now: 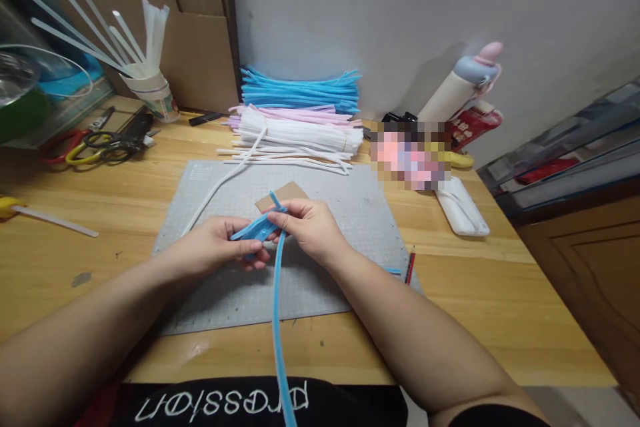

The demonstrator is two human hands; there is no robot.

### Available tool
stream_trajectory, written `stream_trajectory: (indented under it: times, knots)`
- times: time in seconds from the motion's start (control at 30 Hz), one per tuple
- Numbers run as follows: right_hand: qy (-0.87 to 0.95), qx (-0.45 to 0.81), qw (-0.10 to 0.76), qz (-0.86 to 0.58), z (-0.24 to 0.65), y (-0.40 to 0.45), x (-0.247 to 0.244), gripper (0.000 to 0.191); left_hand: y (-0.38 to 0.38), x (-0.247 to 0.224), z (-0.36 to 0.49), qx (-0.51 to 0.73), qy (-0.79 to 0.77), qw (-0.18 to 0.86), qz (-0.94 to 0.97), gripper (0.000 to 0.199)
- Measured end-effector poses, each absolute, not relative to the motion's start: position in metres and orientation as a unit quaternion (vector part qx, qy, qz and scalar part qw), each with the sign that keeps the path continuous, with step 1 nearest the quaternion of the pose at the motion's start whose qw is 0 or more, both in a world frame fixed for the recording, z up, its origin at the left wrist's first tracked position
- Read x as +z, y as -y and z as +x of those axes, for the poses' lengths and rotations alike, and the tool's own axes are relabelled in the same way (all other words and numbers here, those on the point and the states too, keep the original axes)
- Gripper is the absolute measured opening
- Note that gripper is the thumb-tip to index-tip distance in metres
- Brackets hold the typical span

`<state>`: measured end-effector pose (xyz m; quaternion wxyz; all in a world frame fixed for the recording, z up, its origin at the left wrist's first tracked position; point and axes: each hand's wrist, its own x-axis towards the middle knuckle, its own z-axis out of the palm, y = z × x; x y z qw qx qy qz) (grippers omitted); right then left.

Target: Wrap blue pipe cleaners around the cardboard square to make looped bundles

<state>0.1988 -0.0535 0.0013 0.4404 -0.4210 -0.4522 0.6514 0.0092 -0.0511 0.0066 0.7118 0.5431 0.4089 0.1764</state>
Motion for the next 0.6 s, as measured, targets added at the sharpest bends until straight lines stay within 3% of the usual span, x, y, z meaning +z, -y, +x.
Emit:
stream_trajectory:
  times: [0.2, 0.27, 0.43, 0.6]
  knots:
    - [0.426, 0.712, 0.374, -0.415, 0.202, 0.05, -0.001, 0.032, 0.05, 0.006, 0.008, 0.158, -0.474, 0.498, 0.709, 0.019]
    - [0.424, 0.708, 0.375, -0.422, 0.203, 0.049, -0.002, 0.033, 0.05, 0.008, 0.007, 0.148, -0.446, 0.551, 0.69, 0.025]
    - [0.443, 0.699, 0.37, -0.422, 0.205, 0.048, 0.001, 0.031, 0.052, 0.015, 0.003, 0.105, -0.342, 0.797, 0.486, 0.043]
    - [0.45, 0.716, 0.374, -0.38, 0.205, 0.05, 0.002, 0.028, 0.054, 0.017, 0.0, 0.059, -0.305, 0.858, 0.41, 0.036]
